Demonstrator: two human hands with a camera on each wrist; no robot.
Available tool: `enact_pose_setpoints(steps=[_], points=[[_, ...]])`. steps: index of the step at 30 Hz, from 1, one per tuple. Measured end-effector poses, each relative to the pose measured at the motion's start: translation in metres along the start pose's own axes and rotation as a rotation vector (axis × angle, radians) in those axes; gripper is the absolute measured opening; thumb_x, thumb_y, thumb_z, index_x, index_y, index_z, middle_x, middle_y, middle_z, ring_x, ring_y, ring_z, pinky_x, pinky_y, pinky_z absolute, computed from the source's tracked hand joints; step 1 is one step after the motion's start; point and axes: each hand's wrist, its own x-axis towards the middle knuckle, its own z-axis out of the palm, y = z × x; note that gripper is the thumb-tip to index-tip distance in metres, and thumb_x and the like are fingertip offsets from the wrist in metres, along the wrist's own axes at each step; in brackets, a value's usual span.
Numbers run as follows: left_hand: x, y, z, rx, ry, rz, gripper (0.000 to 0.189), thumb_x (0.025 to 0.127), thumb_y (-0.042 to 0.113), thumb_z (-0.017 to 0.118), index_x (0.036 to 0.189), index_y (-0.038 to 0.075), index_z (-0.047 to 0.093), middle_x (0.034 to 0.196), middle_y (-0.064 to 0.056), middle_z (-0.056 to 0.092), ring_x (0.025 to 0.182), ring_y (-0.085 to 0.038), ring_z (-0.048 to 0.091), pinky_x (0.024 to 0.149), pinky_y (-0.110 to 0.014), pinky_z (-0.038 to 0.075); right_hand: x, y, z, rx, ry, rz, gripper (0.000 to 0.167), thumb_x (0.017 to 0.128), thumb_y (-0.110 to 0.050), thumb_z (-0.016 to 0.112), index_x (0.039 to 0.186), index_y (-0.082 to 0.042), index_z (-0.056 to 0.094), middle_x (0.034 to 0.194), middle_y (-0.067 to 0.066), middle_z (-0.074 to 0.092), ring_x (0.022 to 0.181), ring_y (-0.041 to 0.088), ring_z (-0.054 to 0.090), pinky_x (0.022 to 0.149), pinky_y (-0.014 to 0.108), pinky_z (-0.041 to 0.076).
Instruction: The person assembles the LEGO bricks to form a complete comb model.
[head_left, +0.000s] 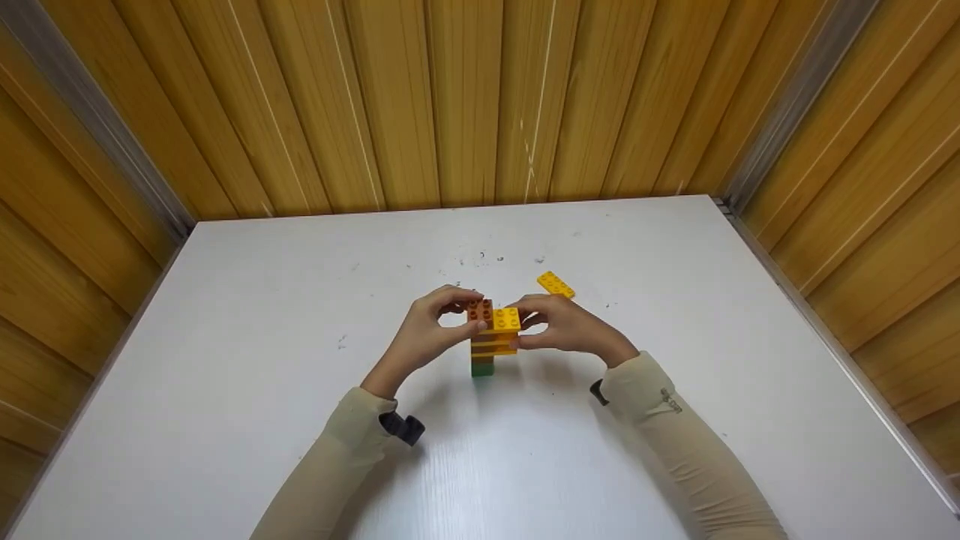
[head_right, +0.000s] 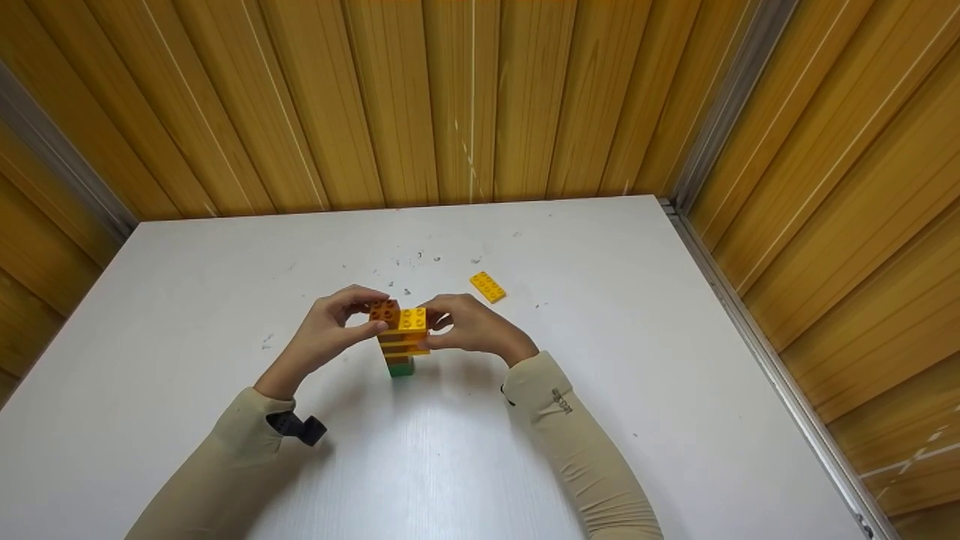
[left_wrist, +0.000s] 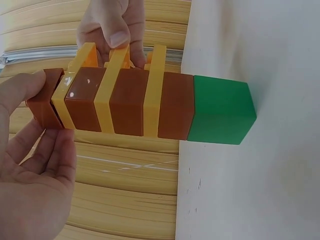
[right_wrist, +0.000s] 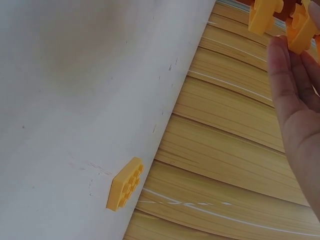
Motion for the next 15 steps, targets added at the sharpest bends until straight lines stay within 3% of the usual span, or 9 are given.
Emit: enact_pose_setpoints(steps=[8, 15], points=[[-0.0005, 0.0012, 0.0012, 0.039, 0.008, 0.035, 0.035, 0.084, 0.025, 0.075, 0.116, 0.013, 0.067, 0.112, 0.0, 0.066, 0.103, -0.017, 0.058, 0.098, -0.042, 0.048, -0.0007, -0.0012, 0.0007, 0.037, -0.01, 0.007, 0.038, 0.085, -0.007, 0.072, 0.12, 0.001, 0.062, 0.115, 0.016, 0.064, 0.107, 0.031, 0.062, 0.094, 0.046, 0.051], [-0.0001, 0.0023, 0.0007, 0.067, 0.015, 0.06, 0.032, 0.083, 0.024, 0.075, 0.114, 0.015, 0.068, 0.11, 0.0, 0.065, 0.101, -0.016, 0.059, 0.095, -0.042, 0.049, -0.0009, 0.0029, -0.0013, 0.024, -0.019, -0.001, 0.037, 0.086, -0.017, 0.073, 0.119, -0.005, 0.063, 0.113, 0.01, 0.065, 0.106, 0.023, 0.062, 0.095, 0.036, 0.052]])
